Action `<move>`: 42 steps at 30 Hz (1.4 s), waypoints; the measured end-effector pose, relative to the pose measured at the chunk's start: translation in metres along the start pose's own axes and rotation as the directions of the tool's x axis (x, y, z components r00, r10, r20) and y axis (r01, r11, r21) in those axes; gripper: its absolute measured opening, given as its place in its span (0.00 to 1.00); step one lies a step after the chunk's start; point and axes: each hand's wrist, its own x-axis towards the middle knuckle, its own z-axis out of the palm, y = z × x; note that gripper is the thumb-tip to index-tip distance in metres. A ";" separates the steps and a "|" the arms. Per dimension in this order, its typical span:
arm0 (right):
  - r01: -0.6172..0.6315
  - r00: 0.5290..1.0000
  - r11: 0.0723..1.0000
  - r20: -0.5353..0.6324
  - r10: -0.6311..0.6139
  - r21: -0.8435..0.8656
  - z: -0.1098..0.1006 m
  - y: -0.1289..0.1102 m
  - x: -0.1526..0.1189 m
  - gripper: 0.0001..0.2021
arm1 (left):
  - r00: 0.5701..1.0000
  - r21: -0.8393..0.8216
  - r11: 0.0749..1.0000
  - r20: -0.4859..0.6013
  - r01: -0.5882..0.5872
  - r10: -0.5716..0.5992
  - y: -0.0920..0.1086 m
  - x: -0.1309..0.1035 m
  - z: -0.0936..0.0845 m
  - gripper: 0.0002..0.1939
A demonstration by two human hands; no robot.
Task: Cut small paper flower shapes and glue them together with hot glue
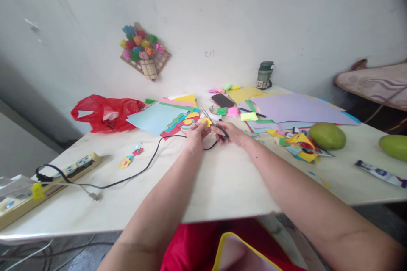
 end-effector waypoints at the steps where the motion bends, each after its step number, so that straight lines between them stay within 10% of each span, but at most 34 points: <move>1: 0.001 1.000 1.000 -0.002 -0.001 0.000 0.000 0.000 0.000 0.16 | 1.000 -0.002 1.000 -0.003 0.001 -0.001 0.000 0.000 0.000 0.15; 42: 0.019 1.000 1.000 -0.002 -0.019 -0.004 0.004 0.008 0.005 0.16 | 0.999 -0.017 0.999 -0.019 -0.031 0.030 -0.001 -0.001 0.000 0.13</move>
